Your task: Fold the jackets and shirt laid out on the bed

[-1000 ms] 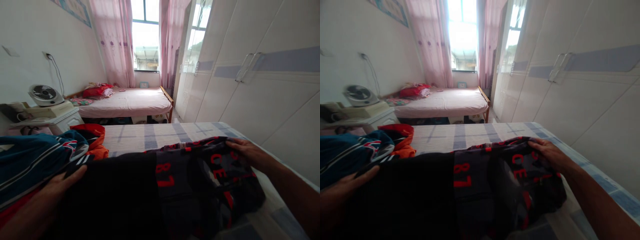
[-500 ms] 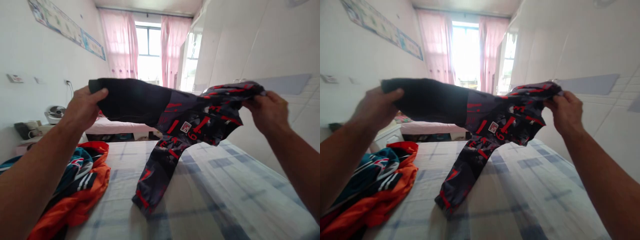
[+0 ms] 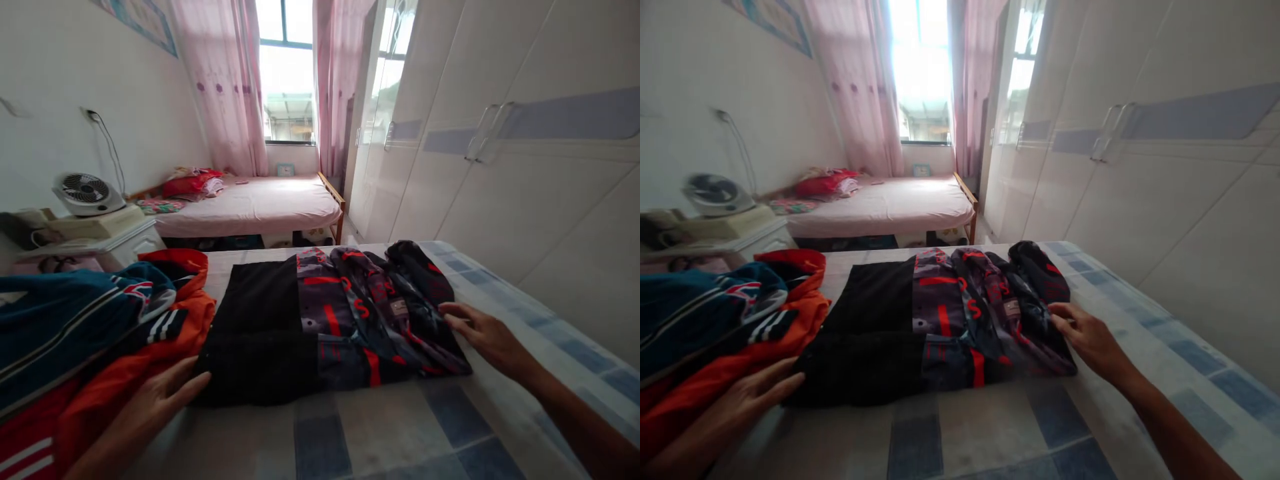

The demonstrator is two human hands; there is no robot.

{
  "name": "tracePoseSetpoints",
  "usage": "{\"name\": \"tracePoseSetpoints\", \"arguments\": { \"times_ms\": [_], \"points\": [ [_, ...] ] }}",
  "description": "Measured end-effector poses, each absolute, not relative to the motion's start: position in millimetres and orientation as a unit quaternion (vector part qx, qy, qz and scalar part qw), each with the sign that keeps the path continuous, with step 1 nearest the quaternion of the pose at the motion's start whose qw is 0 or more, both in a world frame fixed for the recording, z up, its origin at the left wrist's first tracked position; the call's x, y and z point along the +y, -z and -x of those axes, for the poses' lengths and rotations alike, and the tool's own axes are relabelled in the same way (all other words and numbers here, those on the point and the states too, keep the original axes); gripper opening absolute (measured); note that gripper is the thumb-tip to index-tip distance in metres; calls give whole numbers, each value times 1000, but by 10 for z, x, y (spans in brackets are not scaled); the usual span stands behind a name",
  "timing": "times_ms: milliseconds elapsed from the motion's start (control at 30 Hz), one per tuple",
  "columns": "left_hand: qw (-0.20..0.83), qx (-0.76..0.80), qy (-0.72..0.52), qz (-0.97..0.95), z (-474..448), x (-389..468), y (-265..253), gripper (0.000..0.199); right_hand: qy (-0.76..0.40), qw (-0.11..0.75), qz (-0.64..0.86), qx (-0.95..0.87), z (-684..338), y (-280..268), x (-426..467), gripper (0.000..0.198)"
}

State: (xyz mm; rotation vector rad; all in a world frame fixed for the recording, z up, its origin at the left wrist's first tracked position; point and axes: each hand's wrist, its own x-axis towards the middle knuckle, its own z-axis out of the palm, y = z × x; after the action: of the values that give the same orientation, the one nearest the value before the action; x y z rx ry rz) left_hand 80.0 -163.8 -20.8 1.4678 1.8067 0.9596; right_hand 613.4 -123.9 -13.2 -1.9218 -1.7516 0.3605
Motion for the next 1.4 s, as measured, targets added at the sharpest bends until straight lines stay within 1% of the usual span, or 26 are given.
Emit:
{"name": "tracePoseSetpoints", "arguments": {
  "times_ms": [100,200,267,333,367,400,467,567,633,700,800,900,1033,1133,1167,1200,1300,1333,1400],
  "points": [
    [363,665,-333,-561,-857,-1586,283,49,-128,242,694,-666,-5738,159,-973,51],
    [378,646,-321,-580,-885,-1629,330,48,-100,209,699,-676,-5518,325,-801,59],
    [357,638,-314,-605,-874,-1704,340,45,-90,177,709,-677,-5478,410,-785,53],
    [324,635,-313,-627,-848,-1783,346,41,-107,157,702,-687,-5505,424,-835,36],
    [313,636,-313,-632,-834,-1816,349,38,-127,161,689,-695,-5535,399,-869,29],
    [309,637,-315,-632,-823,-1838,350,35,-156,178,670,-704,-5570,354,-898,25],
    [316,639,-326,-621,-817,-1841,338,32,-229,245,626,-704,-5635,213,-911,22],
    [308,657,-374,-577,-863,-1711,280,32,-311,370,595,-642,-5676,-47,-746,26],
    [285,679,-418,-533,-920,-1549,245,35,-306,418,608,-602,-5674,-174,-541,34],
    [277,699,-438,-492,-966,-1376,253,39,-282,426,632,-583,-5683,-214,-352,41],
    [303,720,-397,-482,-941,-1213,349,39,-283,390,664,-572,-5766,-109,-304,45],
    [335,717,-360,-494,-838,-1232,460,37,-300,348,681,-571,-5938,113,-598,49],
    [394,686,-392,-471,-822,-1356,492,40,-258,281,685,-621,-6138,382,-1092,48],
    [384,668,-435,-466,-933,-1372,417,42,-200,239,706,-636,-6118,452,-1220,37],
    [370,670,-447,-464,-973,-1369,371,41,-188,250,709,-633,-6085,433,-1215,34],
    [353,676,-455,-460,-1006,-1372,313,41,-184,278,703,-629,-6050,390,-1197,32],
    [290,714,-455,-447,-1051,-1450,108,40,-205,398,648,-616,-5990,147,-1143,32],
    [270,729,-449,-441,-1047,-1506,53,40,-209,417,638,-613,-5999,56,-1142,33],
    [257,748,-424,-442,-1023,-1654,11,43,-207,400,650,-611,-6063,-75,-1178,33]
  ]
}}
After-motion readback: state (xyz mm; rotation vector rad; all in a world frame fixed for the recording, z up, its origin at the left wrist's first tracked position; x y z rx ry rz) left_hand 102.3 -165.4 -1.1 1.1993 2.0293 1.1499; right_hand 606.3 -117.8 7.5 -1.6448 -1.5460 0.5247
